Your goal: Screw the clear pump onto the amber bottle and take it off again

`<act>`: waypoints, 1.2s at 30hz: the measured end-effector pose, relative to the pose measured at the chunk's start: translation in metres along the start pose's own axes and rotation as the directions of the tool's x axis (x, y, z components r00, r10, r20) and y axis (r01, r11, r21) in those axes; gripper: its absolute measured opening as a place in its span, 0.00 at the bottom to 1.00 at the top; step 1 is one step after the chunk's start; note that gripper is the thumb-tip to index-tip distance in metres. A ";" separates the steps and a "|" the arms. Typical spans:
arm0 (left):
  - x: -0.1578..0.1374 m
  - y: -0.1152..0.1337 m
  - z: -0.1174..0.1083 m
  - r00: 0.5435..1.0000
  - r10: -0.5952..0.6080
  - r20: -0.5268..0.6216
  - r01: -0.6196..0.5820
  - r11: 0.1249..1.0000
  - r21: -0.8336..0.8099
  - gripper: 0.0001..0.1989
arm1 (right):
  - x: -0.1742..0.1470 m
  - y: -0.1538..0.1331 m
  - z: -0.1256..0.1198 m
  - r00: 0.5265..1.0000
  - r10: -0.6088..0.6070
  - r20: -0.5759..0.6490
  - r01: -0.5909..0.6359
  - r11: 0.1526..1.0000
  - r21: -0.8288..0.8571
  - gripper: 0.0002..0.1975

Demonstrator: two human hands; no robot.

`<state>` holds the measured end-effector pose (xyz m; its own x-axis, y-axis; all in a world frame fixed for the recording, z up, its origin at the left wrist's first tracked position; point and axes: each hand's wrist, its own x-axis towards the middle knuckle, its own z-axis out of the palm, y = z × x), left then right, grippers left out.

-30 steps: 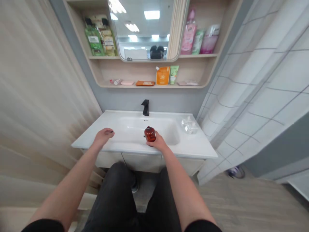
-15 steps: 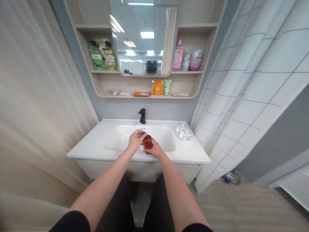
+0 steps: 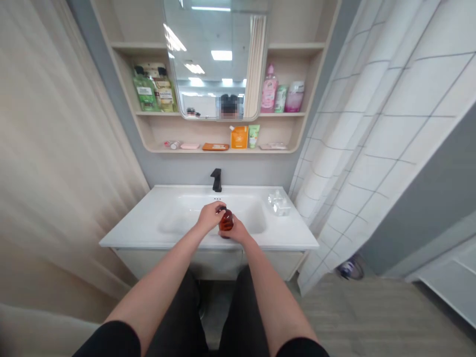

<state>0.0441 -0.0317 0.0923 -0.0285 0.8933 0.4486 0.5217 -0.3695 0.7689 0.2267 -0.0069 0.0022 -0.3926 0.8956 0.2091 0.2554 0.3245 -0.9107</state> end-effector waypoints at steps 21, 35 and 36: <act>-0.016 0.004 -0.007 0.994 0.006 0.111 0.022 0.969 -0.247 0.22 | -0.011 -0.029 0.000 0.996 0.002 0.087 -0.002 1.000 0.004 0.36; -0.008 -0.004 -0.018 0.976 0.069 0.209 0.008 0.938 -0.347 0.16 | -0.007 -0.012 -0.002 0.992 -0.007 0.129 0.007 1.000 0.005 0.39; -0.009 -0.004 -0.017 0.977 0.064 0.205 0.017 0.928 -0.373 0.16 | -0.007 -0.012 -0.002 0.991 -0.006 0.130 0.006 1.000 0.000 0.38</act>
<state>0.0273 -0.0425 0.0929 0.1808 0.9012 0.3939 0.1654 -0.4227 0.8911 0.2280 -0.0160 0.0123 -0.5056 0.8466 0.1662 0.2528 0.3296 -0.9097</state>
